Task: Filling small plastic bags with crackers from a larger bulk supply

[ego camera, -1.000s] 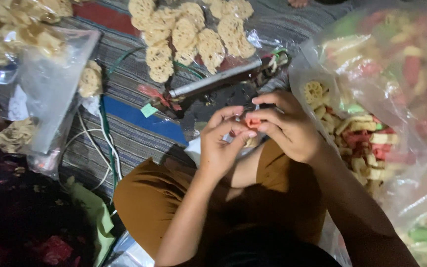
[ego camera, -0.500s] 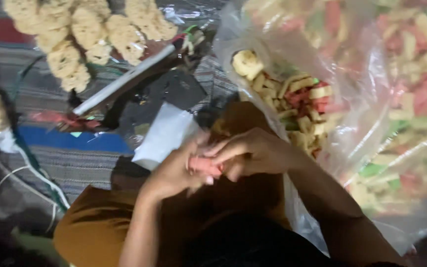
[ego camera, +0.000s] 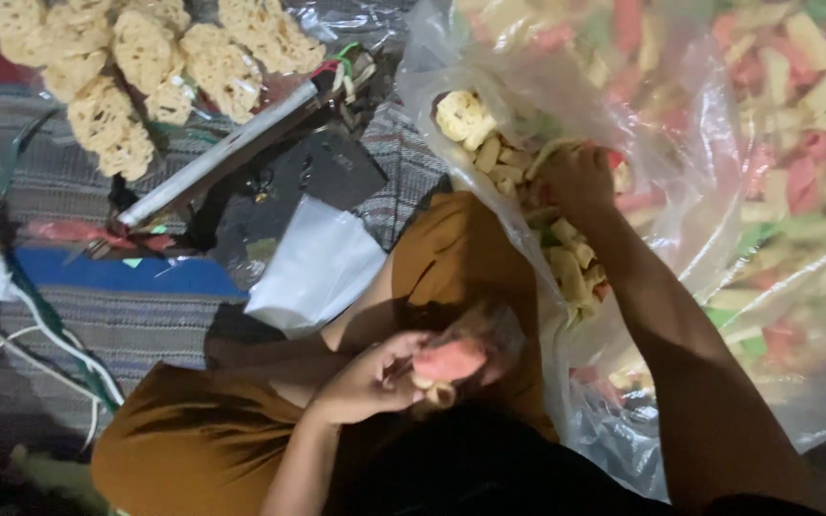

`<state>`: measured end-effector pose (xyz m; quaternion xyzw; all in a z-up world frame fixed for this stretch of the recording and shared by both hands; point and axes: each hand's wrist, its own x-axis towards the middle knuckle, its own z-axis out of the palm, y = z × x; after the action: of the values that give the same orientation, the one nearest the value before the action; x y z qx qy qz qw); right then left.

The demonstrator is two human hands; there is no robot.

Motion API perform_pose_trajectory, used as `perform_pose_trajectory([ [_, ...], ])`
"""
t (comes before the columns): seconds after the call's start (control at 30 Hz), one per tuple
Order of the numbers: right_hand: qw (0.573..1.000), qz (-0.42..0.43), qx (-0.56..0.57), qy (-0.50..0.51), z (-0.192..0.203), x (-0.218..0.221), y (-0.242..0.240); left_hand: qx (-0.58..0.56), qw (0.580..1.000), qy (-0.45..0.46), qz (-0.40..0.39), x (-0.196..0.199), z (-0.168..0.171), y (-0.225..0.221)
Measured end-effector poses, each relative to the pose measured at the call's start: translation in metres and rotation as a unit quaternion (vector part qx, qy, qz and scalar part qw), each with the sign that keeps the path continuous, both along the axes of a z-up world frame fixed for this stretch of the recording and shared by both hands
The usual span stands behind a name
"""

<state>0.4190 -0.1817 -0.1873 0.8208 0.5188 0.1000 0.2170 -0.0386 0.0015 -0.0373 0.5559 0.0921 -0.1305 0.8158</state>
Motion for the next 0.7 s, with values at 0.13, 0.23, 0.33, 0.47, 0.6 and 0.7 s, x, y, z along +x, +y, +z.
perform_pose_trajectory([
  [0.13, 0.994, 0.1, 0.05, 0.018, -0.044, 0.034, -0.015, -0.112, 0.982, -0.022, 0.153, -0.007, -0.035, 0.001],
  [0.23, 0.992, 0.12, 0.029, -0.023, -0.034, 0.04, -0.011, -0.049, 0.973, -0.071, 0.213, 0.01, -0.001, 0.012],
  [0.33, 0.993, 0.102, 0.016, -0.061, -0.02, 0.023, -0.004, 0.012, 0.968, -0.067, 0.241, 0.018, 0.019, 0.018],
  [0.47, 0.993, 0.089, -0.06, -0.045, -0.08, 0.079, -0.039, 0.043, 0.95, 0.007, 0.309, 0.009, -0.008, 0.017],
  [0.6, 0.981, 0.18, 0.016, -0.066, -0.054, 0.049, -0.023, -0.075, 0.929, -0.049, 0.359, 0.01, -0.016, 0.027],
  [0.7, 0.98, 0.012, -0.182, 0.075, -0.032, 0.046, -0.005, -0.12, 0.907, -0.064, 0.399, 0.01, 0.002, 0.024],
])
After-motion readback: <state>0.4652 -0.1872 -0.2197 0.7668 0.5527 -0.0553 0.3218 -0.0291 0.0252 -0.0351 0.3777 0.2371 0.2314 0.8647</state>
